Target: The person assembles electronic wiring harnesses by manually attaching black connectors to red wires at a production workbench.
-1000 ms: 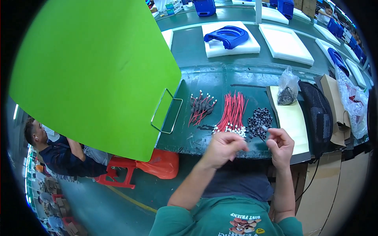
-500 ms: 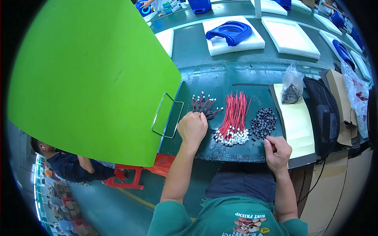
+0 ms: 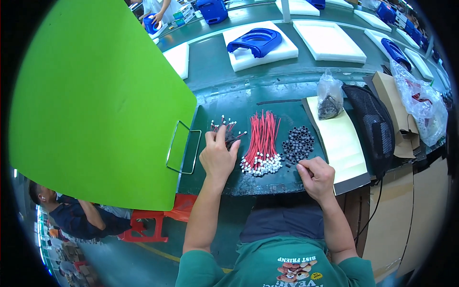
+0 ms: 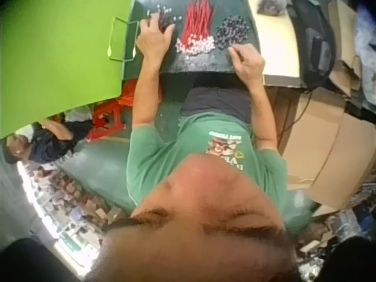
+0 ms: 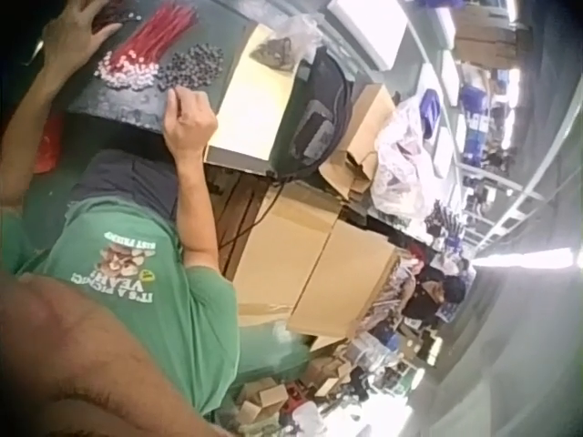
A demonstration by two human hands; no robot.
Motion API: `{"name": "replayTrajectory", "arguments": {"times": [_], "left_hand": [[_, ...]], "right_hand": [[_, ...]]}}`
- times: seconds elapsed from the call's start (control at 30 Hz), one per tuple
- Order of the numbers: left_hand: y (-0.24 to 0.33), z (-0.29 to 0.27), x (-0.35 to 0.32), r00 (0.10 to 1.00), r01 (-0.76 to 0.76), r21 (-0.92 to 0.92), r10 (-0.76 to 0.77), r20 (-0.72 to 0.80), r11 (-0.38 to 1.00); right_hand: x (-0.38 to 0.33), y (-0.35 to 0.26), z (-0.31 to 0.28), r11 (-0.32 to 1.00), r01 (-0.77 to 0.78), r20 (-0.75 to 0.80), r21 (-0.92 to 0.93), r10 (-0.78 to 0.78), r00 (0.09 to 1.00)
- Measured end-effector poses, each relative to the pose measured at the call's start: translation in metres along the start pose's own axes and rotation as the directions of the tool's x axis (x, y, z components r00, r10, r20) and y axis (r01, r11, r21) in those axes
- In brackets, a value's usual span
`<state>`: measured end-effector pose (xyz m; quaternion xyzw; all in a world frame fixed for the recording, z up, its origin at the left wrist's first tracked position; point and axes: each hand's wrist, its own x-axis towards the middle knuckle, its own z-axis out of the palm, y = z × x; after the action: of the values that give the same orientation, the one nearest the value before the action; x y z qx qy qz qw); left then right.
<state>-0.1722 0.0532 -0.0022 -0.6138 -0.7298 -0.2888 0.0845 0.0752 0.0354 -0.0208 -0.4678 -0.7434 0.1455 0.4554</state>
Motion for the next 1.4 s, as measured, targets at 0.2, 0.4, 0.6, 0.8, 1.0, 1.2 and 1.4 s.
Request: {"name": "replayTrajectory", "arguments": {"times": [0.2, 0.4, 0.6, 0.8, 1.0, 1.2, 1.4], "left_hand": [[0.027, -0.009, -0.008, 0.944, -0.220, -0.536, 0.316, 0.094, 0.815], [0.054, -0.011, -0.006, 0.898, -0.293, -0.481, 0.411, 0.159, 0.826], [0.084, -0.009, -0.024, 0.805, -0.400, -0.485, 0.551, 0.218, 0.777], [0.093, 0.018, -0.023, 0.696, -0.491, -0.314, 0.583, 0.420, 0.813], [0.091, 0.012, -0.014, 0.639, -0.524, -0.329, 0.618, 0.458, 0.785], [0.097, 0.015, -0.010, 0.582, -0.565, -0.330, 0.649, 0.490, 0.756], [0.095, 0.013, -0.012, 0.614, -0.508, -0.330, 0.603, 0.510, 0.796]], "right_hand": [[-0.002, 0.000, 0.000, 0.994, 0.107, 0.043, -0.029, -0.105, 0.994], [-0.001, -0.002, -0.001, 0.997, 0.072, 0.021, -0.017, -0.072, 0.997], [-0.006, 0.001, -0.003, 0.988, -0.024, -0.118, 0.151, 0.042, 0.992], [-0.004, 0.005, -0.005, 0.974, -0.051, -0.160, 0.223, 0.088, 0.983], [-0.004, 0.006, -0.005, 0.977, -0.053, -0.147, 0.208, 0.085, 0.985], [-0.004, 0.006, -0.007, 0.983, -0.042, -0.149, 0.179, 0.069, 0.986], [-0.004, 0.004, -0.007, 0.982, -0.057, -0.140, 0.182, 0.084, 0.987]]}}
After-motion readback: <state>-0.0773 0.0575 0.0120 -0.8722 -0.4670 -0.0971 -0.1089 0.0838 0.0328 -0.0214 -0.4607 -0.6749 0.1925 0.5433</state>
